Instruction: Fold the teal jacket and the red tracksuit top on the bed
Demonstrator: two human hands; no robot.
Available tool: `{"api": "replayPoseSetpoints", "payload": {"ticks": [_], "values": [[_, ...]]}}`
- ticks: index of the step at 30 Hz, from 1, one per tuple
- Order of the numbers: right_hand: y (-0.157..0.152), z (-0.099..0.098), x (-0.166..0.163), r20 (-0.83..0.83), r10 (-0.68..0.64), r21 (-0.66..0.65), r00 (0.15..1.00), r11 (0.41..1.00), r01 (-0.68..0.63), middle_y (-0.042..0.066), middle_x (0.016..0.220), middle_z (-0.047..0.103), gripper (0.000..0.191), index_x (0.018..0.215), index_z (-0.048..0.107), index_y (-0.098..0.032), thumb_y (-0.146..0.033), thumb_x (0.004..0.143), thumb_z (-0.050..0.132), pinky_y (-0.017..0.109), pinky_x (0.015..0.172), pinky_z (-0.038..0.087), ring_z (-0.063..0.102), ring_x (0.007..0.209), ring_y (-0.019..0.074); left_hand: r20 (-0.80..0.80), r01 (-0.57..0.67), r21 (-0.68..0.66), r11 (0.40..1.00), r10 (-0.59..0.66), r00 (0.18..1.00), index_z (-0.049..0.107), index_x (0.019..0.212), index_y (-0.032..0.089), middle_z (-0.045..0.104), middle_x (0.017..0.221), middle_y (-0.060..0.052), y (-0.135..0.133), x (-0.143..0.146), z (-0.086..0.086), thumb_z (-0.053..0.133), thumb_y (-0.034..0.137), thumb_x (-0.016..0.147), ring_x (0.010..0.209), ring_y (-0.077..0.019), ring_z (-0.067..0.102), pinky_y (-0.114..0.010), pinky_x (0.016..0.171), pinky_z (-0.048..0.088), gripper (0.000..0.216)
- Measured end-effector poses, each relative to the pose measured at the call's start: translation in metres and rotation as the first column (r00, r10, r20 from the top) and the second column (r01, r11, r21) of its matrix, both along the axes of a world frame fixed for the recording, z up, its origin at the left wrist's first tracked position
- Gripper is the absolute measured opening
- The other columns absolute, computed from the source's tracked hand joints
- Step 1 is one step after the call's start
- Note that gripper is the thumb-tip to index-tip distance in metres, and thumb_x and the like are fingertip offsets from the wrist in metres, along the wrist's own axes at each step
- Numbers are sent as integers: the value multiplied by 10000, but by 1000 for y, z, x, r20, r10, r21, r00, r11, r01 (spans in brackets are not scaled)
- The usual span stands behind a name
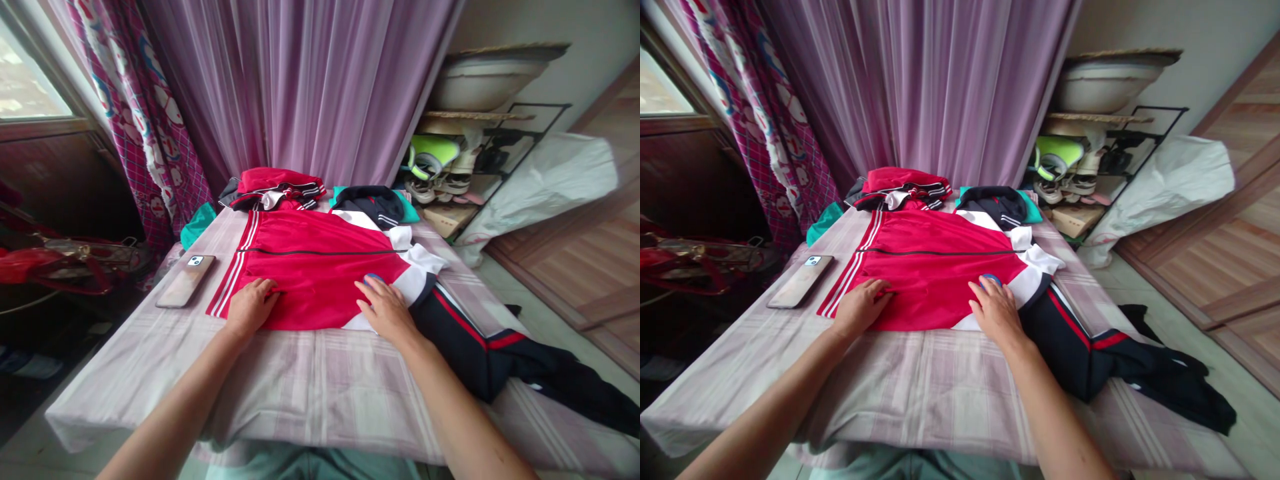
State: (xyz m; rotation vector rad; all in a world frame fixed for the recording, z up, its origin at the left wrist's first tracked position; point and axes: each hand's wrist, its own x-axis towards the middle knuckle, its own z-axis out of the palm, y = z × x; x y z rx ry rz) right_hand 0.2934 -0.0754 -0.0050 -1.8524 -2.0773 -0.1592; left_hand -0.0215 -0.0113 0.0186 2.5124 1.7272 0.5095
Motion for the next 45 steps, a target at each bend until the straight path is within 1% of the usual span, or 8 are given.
{"api": "replayPoseSetpoints", "payload": {"ticks": [4,7,14,18,25,32,39,45], "values": [[9,21,-43,-13,240,39,971,970,-239,120,1344,634,394,1323,659,-260,-258,963,500,457,1038,442,576,1206,268,-44,86,10,996,-85,995,727,1018,240,720,985,-77,6,6,5,536,373,945,919,-242,686,-317,753,492,244],[15,19,-71,-13,308,12,951,951,-308,142,1387,597,363,1293,686,-270,-299,951,567,489,1042,436,543,1252,299,-4,129,0,992,-129,992,744,978,247,722,968,-60,11,10,3,543,338,940,893,-220,685,-305,758,489,223],[13,-2,-82,-49,318,13,947,948,-318,161,1501,499,335,1256,709,-268,-319,940,610,531,1085,392,452,1370,325,184,65,-53,996,-54,981,732,916,258,746,901,-16,14,15,-10,566,343,908,855,-187,686,-277,755,490,187],[13,-1,-81,-53,324,11,945,946,-324,165,1540,454,338,1261,705,-264,-327,945,601,551,1114,353,408,1409,329,152,1,-110,994,16,988,723,910,252,749,877,-12,12,20,-6,568,332,896,829,-190,689,-275,704,484,175],[12,2,-82,-27,358,-10,933,934,-358,151,1566,425,377,1318,667,-287,-305,948,599,568,1131,332,386,1429,329,165,232,-71,970,-218,962,754,956,258,732,929,-22,18,28,-1,580,318,917,863,-178,679,-276,781,500,188],[11,3,-82,-40,359,-41,932,932,-361,145,1570,421,359,1297,681,-294,-305,949,595,605,1129,324,376,1435,337,346,158,-158,975,-95,933,742,876,236,754,849,-10,28,30,-12,602,366,881,768,-164,676,-261,688,488,191],[10,1,-82,-32,304,-85,952,948,-306,185,1571,406,395,1340,651,-248,-340,964,572,614,1132,312,367,1443,349,419,181,-117,977,-117,900,728,853,219,734,812,-2,22,28,-13,615,339,877,738,-146,655,-244,696,480,166],[11,2,-82,-55,319,-80,946,943,-323,169,1575,404,388,1332,656,-279,-341,955,591,605,1124,335,372,1441,343,306,204,-31,979,-185,934,749,991,228,717,879,-28,19,30,-14,599,309,906,821,-171,655,-270,746,499,190]]}}
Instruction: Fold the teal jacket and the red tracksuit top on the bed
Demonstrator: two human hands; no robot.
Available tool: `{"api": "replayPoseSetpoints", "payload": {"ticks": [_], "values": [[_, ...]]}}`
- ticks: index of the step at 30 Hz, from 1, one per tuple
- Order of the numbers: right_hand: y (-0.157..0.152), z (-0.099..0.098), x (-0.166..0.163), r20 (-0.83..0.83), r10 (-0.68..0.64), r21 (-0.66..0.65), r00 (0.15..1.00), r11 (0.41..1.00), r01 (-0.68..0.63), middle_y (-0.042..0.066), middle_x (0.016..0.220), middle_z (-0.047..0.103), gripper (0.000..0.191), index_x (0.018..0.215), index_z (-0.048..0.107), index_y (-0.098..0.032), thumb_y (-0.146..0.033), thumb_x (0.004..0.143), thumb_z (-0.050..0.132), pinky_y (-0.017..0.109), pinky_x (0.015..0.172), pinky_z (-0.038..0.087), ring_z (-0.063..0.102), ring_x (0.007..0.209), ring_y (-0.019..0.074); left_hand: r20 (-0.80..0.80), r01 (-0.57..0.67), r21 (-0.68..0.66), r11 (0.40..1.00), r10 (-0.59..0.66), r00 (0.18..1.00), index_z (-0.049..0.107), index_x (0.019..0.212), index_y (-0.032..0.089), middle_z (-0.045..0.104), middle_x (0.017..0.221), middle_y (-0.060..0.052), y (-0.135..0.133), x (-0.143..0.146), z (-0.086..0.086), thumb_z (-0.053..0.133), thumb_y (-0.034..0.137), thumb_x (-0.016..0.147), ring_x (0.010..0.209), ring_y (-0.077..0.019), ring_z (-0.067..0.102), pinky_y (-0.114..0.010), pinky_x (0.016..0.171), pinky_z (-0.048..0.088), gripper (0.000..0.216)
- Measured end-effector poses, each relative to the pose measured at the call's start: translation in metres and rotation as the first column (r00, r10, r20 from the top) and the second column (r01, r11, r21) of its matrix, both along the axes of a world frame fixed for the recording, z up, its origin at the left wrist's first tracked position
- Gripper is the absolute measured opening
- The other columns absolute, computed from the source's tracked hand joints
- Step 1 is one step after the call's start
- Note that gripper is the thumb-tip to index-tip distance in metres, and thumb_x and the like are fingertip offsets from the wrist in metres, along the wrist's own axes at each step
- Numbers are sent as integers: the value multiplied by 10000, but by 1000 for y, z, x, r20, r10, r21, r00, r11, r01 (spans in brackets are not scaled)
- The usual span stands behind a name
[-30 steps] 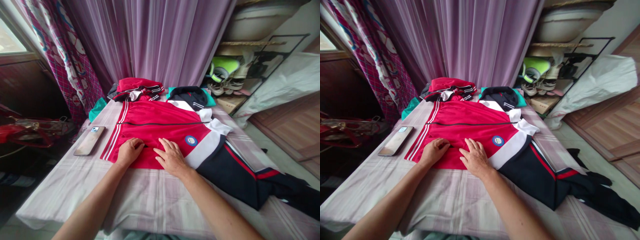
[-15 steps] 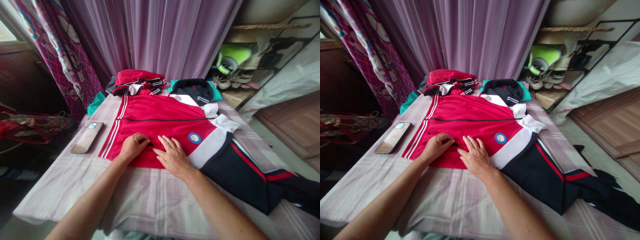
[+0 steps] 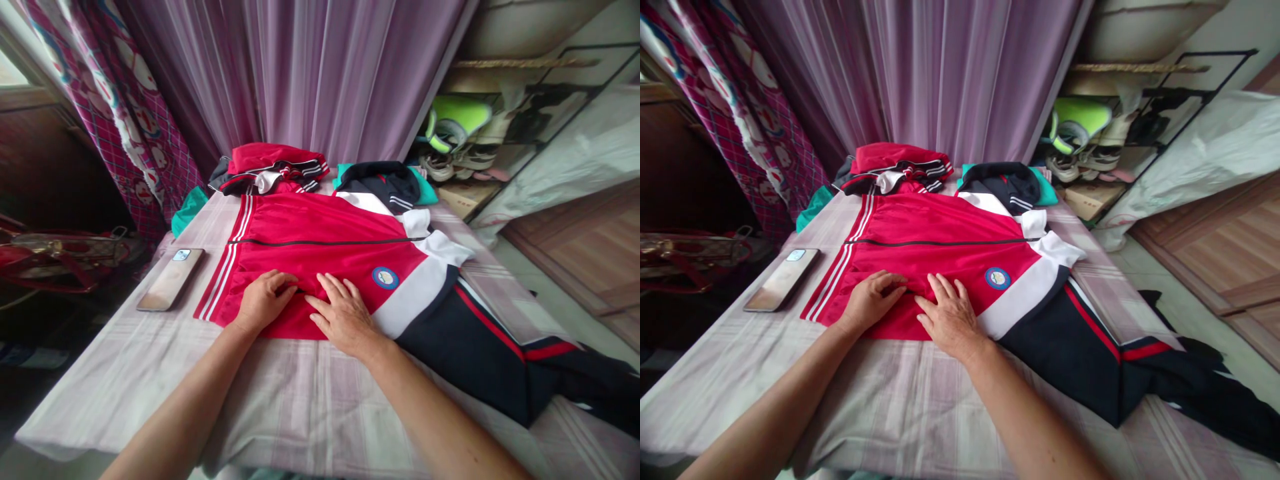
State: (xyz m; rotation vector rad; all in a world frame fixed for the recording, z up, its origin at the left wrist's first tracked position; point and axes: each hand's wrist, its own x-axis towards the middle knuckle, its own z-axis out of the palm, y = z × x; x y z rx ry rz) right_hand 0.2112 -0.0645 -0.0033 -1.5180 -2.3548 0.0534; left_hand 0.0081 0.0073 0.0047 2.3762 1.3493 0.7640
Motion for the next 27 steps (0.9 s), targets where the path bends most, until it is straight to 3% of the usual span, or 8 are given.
{"api": "replayPoseSetpoints", "payload": {"ticks": [3,6,13,18,27], "values": [[0,0,1,-8,1,10,1000,1000,-1,156,1568,420,381,1320,665,-296,-338,946,603,607,1118,345,386,1431,342,-133,107,102,989,-93,987,752,1094,270,713,983,-51,-1,4,3,559,292,941,897,-185,640,-311,827,504,247],[-2,0,2,-2,-3,15,1000,1000,3,155,1570,416,389,1328,659,-301,-344,944,606,605,1119,345,389,1429,341,-182,166,114,979,-144,973,765,1065,272,715,973,-59,-2,8,5,529,285,963,866,-178,626,-323,831,505,257],[-3,1,3,-5,-15,12,1000,1000,15,155,1564,425,384,1311,669,-291,-347,934,620,604,1117,349,385,1430,340,42,-16,-18,1000,17,999,737,900,229,712,854,-28,0,15,-2,581,302,909,814,-162,643,-280,754,504,172],[-1,2,4,1,-6,11,1000,1000,6,149,1567,420,343,1262,697,-301,-354,930,627,610,1113,346,376,1436,341,73,-114,-113,987,123,990,699,806,221,710,786,-10,3,20,-6,613,366,872,734,-158,643,-268,674,480,181],[-3,1,6,-2,18,32,1000,999,-18,164,1557,430,377,1301,673,-273,-333,932,622,584,1115,362,386,1432,334,82,-96,-149,984,109,991,704,803,219,717,786,-9,2,19,-5,614,429,881,730,-152,644,-260,657,477,242]]}}
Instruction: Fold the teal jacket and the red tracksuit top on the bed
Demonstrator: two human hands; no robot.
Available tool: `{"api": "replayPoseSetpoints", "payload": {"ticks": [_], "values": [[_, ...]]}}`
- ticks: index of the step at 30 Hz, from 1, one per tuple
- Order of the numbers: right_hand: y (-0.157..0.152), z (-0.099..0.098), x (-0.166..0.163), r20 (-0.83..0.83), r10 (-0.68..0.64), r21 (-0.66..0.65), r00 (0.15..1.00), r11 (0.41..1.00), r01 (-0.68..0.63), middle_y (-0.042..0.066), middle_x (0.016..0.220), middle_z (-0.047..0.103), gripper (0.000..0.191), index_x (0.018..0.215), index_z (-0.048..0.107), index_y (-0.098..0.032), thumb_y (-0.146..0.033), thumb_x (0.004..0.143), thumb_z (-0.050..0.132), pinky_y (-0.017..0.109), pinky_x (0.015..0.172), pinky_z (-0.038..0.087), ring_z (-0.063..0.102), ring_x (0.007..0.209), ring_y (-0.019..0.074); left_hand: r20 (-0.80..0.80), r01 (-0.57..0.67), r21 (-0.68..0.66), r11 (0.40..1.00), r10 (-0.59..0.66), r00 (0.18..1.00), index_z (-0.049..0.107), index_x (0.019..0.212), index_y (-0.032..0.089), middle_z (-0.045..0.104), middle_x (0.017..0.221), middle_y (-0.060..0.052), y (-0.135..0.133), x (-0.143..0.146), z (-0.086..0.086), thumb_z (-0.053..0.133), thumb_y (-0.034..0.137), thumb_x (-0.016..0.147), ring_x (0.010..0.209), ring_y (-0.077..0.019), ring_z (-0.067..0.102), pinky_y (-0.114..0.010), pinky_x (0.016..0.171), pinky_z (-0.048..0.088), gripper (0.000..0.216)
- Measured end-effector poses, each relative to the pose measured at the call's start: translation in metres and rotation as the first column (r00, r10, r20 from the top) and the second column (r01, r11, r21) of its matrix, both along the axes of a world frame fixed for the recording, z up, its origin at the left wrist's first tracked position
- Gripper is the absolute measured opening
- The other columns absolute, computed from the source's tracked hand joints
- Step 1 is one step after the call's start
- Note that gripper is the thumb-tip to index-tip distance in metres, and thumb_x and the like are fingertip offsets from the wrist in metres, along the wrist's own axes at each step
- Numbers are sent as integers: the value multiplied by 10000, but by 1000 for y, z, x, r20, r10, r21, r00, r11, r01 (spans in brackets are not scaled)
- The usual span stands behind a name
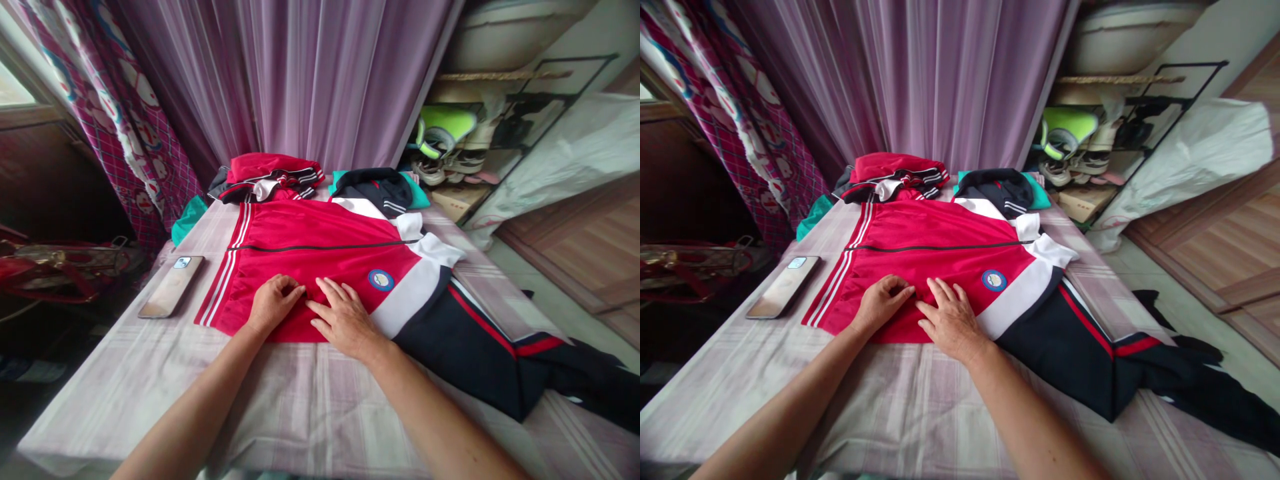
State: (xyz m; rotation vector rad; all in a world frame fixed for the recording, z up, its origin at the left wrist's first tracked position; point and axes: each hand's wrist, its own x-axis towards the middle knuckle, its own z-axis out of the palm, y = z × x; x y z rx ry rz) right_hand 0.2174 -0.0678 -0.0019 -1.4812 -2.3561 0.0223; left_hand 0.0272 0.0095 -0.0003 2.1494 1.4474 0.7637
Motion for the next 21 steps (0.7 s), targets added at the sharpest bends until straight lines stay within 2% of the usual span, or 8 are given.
{"api": "replayPoseSetpoints", "payload": {"ticks": [7,12,16,21], "values": [[0,-2,2,-61,12,47,998,999,-9,159,1518,484,334,1251,707,-270,-313,934,612,556,1096,399,438,1397,325,57,145,128,981,-153,987,743,1060,261,726,954,-35,-3,-5,-6,617,322,903,888,-171,662,-295,812,516,211],[4,-1,9,-174,22,133,984,991,2,137,1385,617,254,1024,776,-223,-271,963,534,441,1051,470,569,1264,259,-116,228,213,950,-207,971,776,947,258,734,901,-38,-9,-6,-2,619,318,926,839,-178,642,-318,787,476,170],[6,-1,13,-204,-52,105,978,992,74,134,1301,672,255,1003,767,-206,-231,952,519,427,1014,503,625,1170,255,-255,242,237,941,-180,950,786,966,273,744,934,-45,-14,-5,4,617,367,934,850,-192,627,-332,765,437,195],[7,-5,13,-194,-76,74,978,993,92,123,1277,689,239,1004,761,-200,-203,934,533,418,1001,515,645,1135,254,-395,255,272,928,-134,909,789,969,281,742,949,-57,-16,-1,9,596,406,944,870,-206,608,-347,753,407,231]]}}
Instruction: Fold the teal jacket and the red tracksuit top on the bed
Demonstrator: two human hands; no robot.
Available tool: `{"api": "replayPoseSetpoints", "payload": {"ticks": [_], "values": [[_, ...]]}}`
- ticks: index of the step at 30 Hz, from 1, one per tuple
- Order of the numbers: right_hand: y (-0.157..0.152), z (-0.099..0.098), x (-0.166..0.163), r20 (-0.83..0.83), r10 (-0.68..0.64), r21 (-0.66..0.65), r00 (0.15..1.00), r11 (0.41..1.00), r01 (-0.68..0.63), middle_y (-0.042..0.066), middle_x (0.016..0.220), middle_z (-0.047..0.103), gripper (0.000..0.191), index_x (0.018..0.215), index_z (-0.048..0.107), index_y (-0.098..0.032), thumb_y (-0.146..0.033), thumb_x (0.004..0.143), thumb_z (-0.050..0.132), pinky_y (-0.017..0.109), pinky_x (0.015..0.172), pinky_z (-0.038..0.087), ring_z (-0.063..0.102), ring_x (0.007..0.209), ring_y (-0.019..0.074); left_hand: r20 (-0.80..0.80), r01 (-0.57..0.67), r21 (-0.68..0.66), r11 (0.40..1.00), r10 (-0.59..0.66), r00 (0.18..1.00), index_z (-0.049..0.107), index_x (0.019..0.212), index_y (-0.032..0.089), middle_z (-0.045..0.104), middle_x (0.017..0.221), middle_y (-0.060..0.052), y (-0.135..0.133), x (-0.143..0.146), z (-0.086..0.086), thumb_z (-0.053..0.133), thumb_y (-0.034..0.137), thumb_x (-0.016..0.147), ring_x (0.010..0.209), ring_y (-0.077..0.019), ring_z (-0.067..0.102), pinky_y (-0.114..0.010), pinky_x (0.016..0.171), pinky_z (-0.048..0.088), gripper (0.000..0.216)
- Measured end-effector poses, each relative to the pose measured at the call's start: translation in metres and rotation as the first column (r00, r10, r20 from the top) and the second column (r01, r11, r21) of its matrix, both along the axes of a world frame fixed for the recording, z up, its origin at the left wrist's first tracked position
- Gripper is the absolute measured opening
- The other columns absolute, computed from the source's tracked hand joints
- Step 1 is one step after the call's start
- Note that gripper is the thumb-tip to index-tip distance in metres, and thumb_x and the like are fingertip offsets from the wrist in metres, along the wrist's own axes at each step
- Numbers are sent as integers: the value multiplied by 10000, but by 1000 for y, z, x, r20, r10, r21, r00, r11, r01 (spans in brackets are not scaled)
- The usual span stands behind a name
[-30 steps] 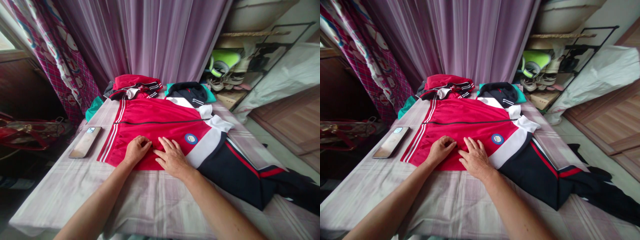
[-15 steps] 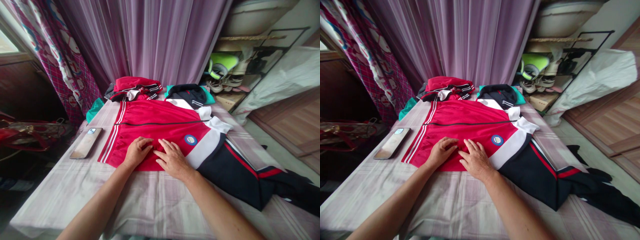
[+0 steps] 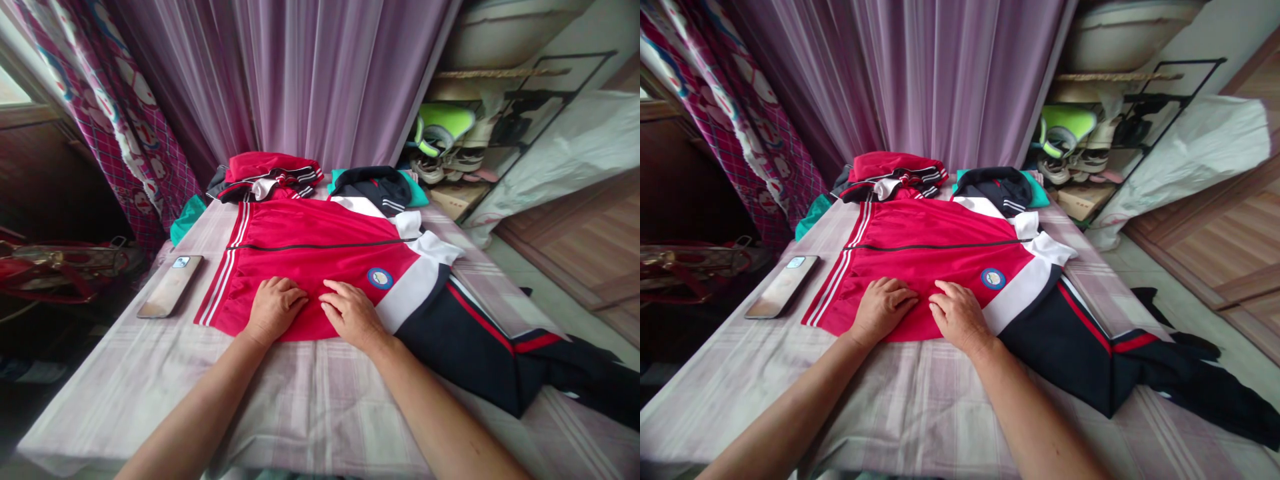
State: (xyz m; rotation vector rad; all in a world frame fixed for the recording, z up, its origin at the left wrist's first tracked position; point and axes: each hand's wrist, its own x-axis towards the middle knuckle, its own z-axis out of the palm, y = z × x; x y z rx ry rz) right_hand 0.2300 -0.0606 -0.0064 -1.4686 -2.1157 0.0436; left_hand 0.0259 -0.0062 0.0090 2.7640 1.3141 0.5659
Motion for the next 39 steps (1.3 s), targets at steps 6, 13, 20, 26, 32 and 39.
{"api": "replayPoseSetpoints", "payload": {"ticks": [6,13,20,26,32,39], "values": [[1,-6,-1,11,0,-6,1000,1000,0,121,1280,689,218,1022,758,-205,-188,912,571,439,987,524,648,1136,266,3,2,48,999,-2,1000,782,967,279,743,923,-44,-2,2,-2,590,401,951,851,-195,605,-348,736,396,228],[1,-6,0,17,5,-42,1000,999,-4,119,1296,679,231,1068,748,-216,-199,919,572,453,992,509,637,1154,271,-9,114,23,993,-113,993,777,1044,294,755,1009,-39,-9,-5,1,546,376,978,903,-193,619,-371,785,413,253],[0,-5,-2,27,0,-82,1000,997,2,118,1296,679,243,1092,740,-214,-193,918,571,453,1000,491,626,1172,272,-76,128,-44,991,-131,988,706,1232,311,723,1114,-54,-9,-5,1,482,372,1000,997,-225,603,-413,855,414,329],[-1,-3,-1,42,12,-81,999,997,-8,125,1300,676,242,1084,739,-208,-195,920,562,449,987,493,620,1174,271,-58,148,-90,985,-154,986,706,1228,310,701,1114,-60,-6,-6,1,451,384,1006,1001,-221,591,-420,900,410,346],[0,-2,0,42,21,-85,999,996,-18,133,1297,676,242,1096,733,-194,-195,921,565,445,992,487,613,1188,269,-44,156,-107,982,-161,986,688,1258,328,697,1095,-55,-5,-6,1,471,384,998,1004,-221,593,-421,889,403,344],[0,-3,0,39,20,-92,999,996,-17,134,1305,672,250,1104,731,-193,-191,916,567,473,1000,488,616,1186,281,-52,132,-126,983,-140,989,676,1280,347,681,1048,-58,-4,-3,1,487,366,986,974,-224,585,-429,886,398,349]]}}
